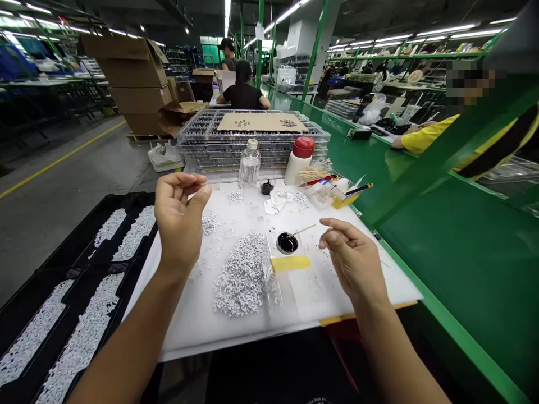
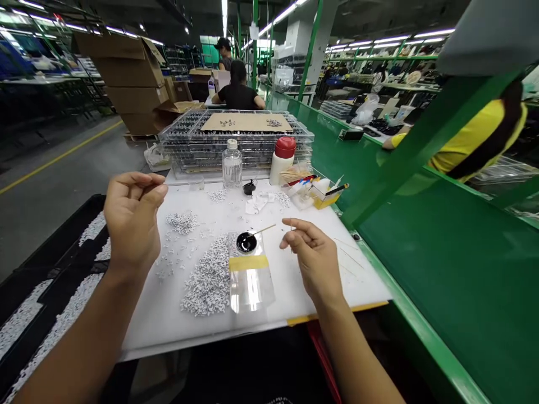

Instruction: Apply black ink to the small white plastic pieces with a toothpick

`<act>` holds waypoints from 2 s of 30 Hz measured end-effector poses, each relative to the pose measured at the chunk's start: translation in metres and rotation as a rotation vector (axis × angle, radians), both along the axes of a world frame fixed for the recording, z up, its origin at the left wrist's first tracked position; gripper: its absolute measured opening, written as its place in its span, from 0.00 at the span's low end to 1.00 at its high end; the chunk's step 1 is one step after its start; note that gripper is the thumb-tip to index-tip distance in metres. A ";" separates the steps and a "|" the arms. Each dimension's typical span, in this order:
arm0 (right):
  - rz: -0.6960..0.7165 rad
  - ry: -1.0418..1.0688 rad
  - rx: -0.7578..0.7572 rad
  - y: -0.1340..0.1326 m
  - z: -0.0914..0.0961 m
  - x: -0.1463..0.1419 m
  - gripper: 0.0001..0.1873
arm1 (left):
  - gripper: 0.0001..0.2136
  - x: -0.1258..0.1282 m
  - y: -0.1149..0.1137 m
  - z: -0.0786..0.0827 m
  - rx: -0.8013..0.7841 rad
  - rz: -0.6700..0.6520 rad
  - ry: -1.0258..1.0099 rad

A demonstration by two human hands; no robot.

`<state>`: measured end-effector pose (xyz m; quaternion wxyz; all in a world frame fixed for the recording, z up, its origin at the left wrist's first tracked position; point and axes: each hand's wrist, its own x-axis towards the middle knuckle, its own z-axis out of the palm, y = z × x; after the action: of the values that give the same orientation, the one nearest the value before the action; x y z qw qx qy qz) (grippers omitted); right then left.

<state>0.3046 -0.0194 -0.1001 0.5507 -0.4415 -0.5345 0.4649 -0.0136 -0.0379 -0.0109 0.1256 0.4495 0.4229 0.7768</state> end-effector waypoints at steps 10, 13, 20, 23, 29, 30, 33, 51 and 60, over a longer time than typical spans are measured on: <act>0.172 -0.002 -0.060 0.005 0.024 -0.019 0.25 | 0.12 0.005 -0.004 -0.008 -0.052 -0.072 0.035; 0.193 -0.037 -0.056 0.007 0.028 -0.021 0.24 | 0.13 0.004 -0.006 -0.005 -0.071 -0.089 0.026; 0.263 -0.178 -0.017 0.017 0.052 -0.019 0.23 | 0.14 0.005 -0.008 -0.003 -0.127 -0.105 0.029; 0.367 -0.261 -0.002 0.026 0.071 -0.017 0.23 | 0.13 0.008 -0.010 -0.003 -0.158 -0.114 0.041; 0.563 -0.371 0.017 0.046 0.090 -0.018 0.19 | 0.12 0.016 -0.014 -0.002 -0.223 -0.113 0.070; 0.584 -0.370 0.025 0.048 0.091 -0.018 0.19 | 0.11 0.017 -0.015 -0.002 -0.232 -0.112 0.074; 0.616 -0.351 0.053 0.053 0.094 -0.018 0.19 | 0.10 0.019 -0.016 -0.004 -0.253 -0.118 0.085; 0.636 -0.195 -0.011 0.061 0.118 -0.039 0.27 | 0.21 0.053 -0.056 -0.010 -0.513 -0.323 0.542; 0.661 -0.185 -0.027 0.063 0.120 -0.046 0.27 | 0.24 0.053 -0.054 -0.016 -0.527 -0.303 0.639</act>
<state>0.2590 0.0441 0.0199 0.3136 -0.2919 -0.6903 0.5830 0.0390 -0.0915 -0.0273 0.2115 0.6767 0.5534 0.4371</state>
